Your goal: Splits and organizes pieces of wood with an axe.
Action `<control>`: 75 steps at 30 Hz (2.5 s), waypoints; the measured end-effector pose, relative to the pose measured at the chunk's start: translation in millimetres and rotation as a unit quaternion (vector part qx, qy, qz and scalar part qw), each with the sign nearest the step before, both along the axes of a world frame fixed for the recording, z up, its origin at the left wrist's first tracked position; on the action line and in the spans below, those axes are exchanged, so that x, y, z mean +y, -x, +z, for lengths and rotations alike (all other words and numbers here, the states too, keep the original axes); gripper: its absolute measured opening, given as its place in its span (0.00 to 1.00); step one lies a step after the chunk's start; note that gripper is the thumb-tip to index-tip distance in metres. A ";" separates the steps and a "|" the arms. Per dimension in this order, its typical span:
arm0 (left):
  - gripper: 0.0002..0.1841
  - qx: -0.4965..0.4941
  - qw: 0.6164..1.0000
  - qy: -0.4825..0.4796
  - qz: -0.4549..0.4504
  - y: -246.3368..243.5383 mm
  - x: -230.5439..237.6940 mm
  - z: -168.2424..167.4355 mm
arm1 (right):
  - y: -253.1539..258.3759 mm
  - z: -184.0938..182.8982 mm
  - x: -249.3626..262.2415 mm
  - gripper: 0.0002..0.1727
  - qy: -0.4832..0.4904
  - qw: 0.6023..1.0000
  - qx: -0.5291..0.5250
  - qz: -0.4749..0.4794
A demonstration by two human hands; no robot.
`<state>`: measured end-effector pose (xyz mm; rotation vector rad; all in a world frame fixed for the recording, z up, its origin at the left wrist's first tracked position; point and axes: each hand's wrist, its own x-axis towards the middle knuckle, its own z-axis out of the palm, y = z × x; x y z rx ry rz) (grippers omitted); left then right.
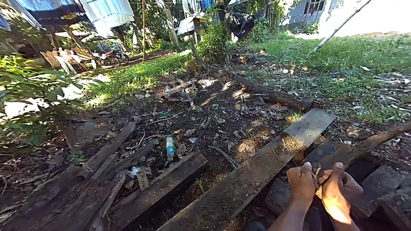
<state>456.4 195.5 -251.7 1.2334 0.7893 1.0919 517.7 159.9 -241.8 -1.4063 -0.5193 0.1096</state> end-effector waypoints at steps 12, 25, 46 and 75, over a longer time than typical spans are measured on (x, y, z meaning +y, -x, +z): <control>0.28 -0.043 0.998 0.004 -0.037 14.6 -15.1 -3.5 | -4.0 -4.6 -17.9 0.36 0.078 0.997 0.003 0.025; 0.29 -0.194 0.959 0.071 0.195 143.1 37.7 -47.8 | -134.7 -16.0 -52.1 0.31 0.120 0.960 0.186 -0.170; 0.27 -0.192 0.968 -0.094 0.130 112.9 -13.9 136.9 | 18.9 160.0 -226.9 0.15 -0.118 0.908 -0.400 -0.036; 0.33 -0.189 0.945 0.127 -0.233 70.1 -92.4 135.5 | 57.6 23.5 -193.7 0.32 0.273 0.908 -0.207 0.243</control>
